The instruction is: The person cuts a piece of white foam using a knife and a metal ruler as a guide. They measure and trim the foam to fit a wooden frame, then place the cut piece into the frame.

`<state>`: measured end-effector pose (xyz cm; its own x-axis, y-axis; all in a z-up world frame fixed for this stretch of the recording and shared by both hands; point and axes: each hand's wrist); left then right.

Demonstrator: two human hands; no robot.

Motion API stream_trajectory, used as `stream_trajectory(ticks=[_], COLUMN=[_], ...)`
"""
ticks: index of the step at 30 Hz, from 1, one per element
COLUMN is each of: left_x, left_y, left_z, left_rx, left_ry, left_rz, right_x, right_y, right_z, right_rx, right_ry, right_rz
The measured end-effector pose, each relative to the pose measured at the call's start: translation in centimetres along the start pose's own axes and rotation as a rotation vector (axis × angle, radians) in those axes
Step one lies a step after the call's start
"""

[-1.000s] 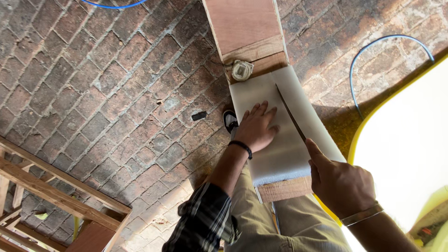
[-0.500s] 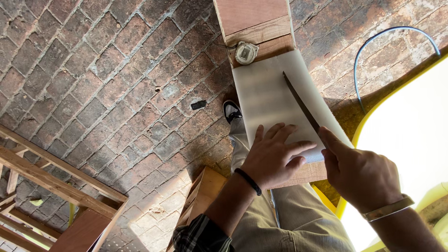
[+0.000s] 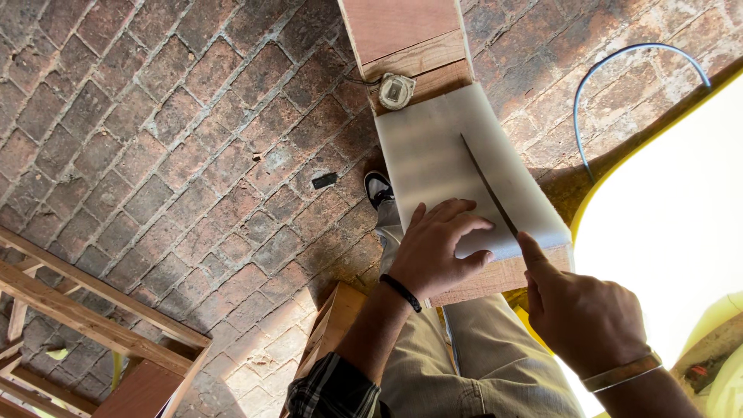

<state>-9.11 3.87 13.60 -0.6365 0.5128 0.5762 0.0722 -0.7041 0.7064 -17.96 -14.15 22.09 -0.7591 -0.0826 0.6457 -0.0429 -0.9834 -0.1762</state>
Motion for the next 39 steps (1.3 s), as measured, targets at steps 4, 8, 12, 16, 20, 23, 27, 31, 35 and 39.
stream_trajectory(ticks=[4,8,12,16,20,23,27,31,35,39], left_x=[-0.2,-0.3,-0.4,-0.4,-0.2,-0.3,-0.1,-0.3,-0.6,-0.6], left_y=[0.0,-0.1,0.0,0.0,0.1,0.1,0.3,0.4,-0.2,-0.3], left_z=[-0.1,-0.1,-0.2,-0.1,0.0,0.1,0.1,0.1,0.4,0.0], left_rx=[0.008,0.031,0.029,0.02,0.028,0.037,0.05,0.039,0.041,0.12], left_ry=[-0.01,-0.011,-0.021,-0.021,0.004,0.018,0.028,0.038,-0.015,-0.065], left_rz=[0.029,0.024,0.038,0.047,0.028,0.034,0.03,0.004,0.057,0.147], right_x=[2.7,7.9,10.7,6.5,0.6,-2.7,-6.8,-11.2,-9.6,-1.4], right_y=[0.2,0.5,1.0,1.4,0.5,0.4,1.2,1.8,2.0,1.7], right_z=[0.3,-0.3,-3.0,-4.6,-3.8,-2.7,-0.3,1.6,-0.4,-3.1], right_rx=[-0.046,0.007,-0.023,-0.134,-0.09,-0.059,-0.042,-0.029,-0.033,-0.063], right_ry=[-0.002,-0.23,-0.131,0.239,0.341,0.31,0.125,-0.029,-0.011,-0.169], right_rz=[0.025,-0.079,-0.161,0.02,0.095,0.087,0.019,-0.045,0.012,0.041])
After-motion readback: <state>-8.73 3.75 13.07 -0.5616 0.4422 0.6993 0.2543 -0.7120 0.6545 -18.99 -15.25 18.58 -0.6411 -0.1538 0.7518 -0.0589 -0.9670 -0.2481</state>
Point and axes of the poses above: each hand's wrist, its own x-axis away from the middle knuckle, its own z-axis out of the back of the hand, y = z × x, and after that the axes turned 15 degrees about z, right-handed
